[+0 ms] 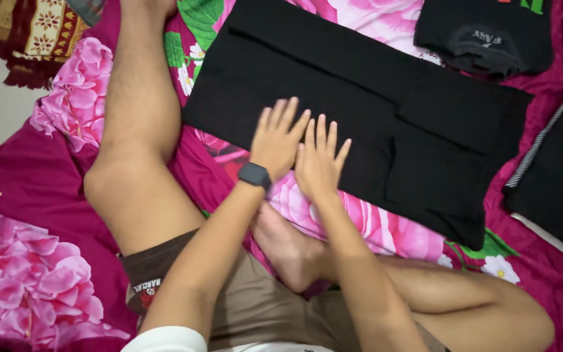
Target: Folding a black t-shirt while sitting on a bed with a floral bedspread.
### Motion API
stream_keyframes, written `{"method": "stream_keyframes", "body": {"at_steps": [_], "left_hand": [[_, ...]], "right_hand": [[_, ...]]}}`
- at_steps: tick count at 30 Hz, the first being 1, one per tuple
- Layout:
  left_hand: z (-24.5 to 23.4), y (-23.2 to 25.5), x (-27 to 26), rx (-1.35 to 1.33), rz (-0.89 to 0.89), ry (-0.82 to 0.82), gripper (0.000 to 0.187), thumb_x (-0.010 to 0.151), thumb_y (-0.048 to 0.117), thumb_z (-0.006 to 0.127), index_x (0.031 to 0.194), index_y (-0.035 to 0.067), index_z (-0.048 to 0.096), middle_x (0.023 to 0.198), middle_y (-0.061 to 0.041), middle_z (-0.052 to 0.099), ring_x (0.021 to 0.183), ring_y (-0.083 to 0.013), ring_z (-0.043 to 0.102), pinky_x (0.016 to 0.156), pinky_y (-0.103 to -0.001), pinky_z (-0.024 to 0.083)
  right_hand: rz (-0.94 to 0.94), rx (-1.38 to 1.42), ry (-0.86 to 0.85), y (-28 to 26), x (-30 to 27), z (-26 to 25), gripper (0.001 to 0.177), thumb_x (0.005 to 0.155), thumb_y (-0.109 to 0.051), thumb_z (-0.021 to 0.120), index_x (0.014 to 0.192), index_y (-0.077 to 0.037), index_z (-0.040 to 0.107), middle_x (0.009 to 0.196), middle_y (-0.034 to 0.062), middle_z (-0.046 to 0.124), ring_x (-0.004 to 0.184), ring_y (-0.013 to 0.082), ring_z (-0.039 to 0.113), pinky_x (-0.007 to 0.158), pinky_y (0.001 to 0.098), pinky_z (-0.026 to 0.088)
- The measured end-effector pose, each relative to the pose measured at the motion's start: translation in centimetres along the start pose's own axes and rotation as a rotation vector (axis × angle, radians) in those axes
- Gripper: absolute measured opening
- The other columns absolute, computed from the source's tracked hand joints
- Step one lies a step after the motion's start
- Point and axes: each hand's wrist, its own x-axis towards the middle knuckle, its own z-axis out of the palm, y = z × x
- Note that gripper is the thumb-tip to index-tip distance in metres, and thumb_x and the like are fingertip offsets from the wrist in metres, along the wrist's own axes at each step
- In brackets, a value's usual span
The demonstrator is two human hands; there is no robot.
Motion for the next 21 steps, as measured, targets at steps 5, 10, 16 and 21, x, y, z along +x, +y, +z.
{"method": "stream_keyframes", "body": {"at_steps": [5, 10, 16, 21], "left_hand": [[-1.6, -6.2, -1.2, 0.037, -0.266, 0.002, 0.058, 0.098, 0.042, 0.062, 0.152, 0.022, 0.055, 0.16, -0.024, 0.037, 0.146, -0.0455, 0.035, 0.115, -0.065, 0.026], [0.8, -8.2, -2.3, 0.068, -0.373, 0.079, 0.06, 0.106, 0.041, 0.06, 0.158, 0.012, 0.05, 0.163, -0.032, 0.034, 0.149, -0.0496, 0.035, 0.119, -0.064, 0.027], [1.2, -0.1, 0.0, -0.147, -0.058, -0.007, 0.056, 0.101, 0.043, 0.06, 0.153, 0.022, 0.055, 0.164, -0.023, 0.038, 0.15, -0.0422, 0.037, 0.122, -0.063, 0.024], [0.2, -3.1, 1.1, -0.172, -0.161, 0.009, 0.06, 0.1, 0.051, 0.061, 0.155, 0.026, 0.056, 0.165, -0.023, 0.035, 0.152, -0.0465, 0.03, 0.122, -0.068, 0.018]], "right_hand": [[0.123, 0.295, 0.063, 7.3, -3.2, 0.9, 0.069, 0.107, -0.032, 0.049, 0.158, 0.009, 0.033, 0.166, 0.0314, 0.022, 0.154, 0.0491, 0.023, 0.123, 0.0624, 0.016], [0.272, 0.165, 0.014, 3.9, -1.8, -0.3, 0.069, 0.105, -0.037, 0.047, 0.156, 0.007, 0.035, 0.165, 0.0279, 0.024, 0.151, 0.0509, 0.02, 0.119, 0.0666, 0.012], [0.062, 0.104, -0.029, -1.0, -0.9, 1.7, 0.062, 0.102, -0.036, 0.048, 0.157, -0.007, 0.043, 0.168, 0.0164, 0.029, 0.155, 0.0421, 0.022, 0.121, 0.0661, 0.012], [0.094, 0.16, -0.034, 5.4, -3.6, -0.5, 0.066, 0.1, -0.041, 0.055, 0.157, -0.011, 0.042, 0.165, 0.0257, 0.025, 0.151, 0.0479, 0.023, 0.121, 0.0649, 0.017]]}}
